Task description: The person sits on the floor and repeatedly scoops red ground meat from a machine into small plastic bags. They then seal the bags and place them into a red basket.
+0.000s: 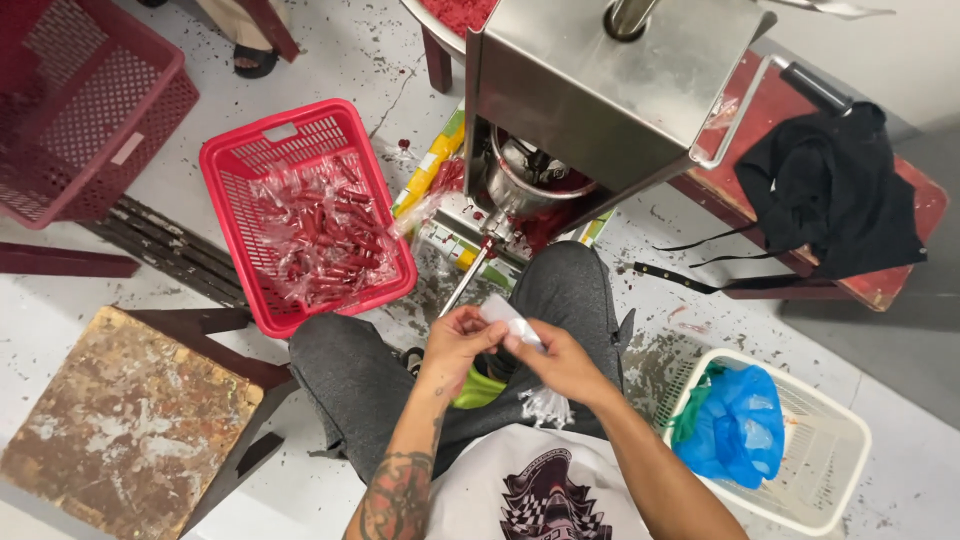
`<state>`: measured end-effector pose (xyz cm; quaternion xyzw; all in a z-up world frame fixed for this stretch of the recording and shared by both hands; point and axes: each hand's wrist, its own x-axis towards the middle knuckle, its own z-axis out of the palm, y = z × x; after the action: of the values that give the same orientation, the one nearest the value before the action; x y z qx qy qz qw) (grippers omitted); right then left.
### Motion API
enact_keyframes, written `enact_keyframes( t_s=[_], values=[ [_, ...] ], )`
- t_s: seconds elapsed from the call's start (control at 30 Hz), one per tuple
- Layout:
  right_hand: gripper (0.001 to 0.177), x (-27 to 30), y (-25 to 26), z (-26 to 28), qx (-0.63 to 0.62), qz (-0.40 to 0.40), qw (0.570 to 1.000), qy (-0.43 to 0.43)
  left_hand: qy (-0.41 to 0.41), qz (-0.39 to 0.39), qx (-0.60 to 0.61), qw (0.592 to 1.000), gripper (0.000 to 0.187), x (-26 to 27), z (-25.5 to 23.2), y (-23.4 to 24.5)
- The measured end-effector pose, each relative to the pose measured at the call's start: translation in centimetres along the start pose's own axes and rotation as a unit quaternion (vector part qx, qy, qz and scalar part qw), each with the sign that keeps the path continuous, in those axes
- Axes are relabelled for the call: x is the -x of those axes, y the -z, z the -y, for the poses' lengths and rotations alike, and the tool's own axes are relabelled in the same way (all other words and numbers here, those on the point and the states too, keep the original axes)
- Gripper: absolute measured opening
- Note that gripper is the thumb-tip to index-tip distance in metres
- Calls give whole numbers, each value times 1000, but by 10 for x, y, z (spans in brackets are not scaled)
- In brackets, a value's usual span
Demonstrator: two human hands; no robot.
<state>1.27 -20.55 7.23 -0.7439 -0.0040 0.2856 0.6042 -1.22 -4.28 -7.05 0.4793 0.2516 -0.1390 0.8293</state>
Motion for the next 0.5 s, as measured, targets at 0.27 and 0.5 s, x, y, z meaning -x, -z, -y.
enact_keyframes(
  t_s=[0.27, 0.5],
  values=[
    [10, -2, -14, -26, 93, -79, 992, 35, 35, -3, -43, 998, 44, 15, -13, -17],
    [27, -3, -6, -21, 242, -24, 964, 110, -8, -93, -87, 992, 26, 21, -23, -28]
  ],
)
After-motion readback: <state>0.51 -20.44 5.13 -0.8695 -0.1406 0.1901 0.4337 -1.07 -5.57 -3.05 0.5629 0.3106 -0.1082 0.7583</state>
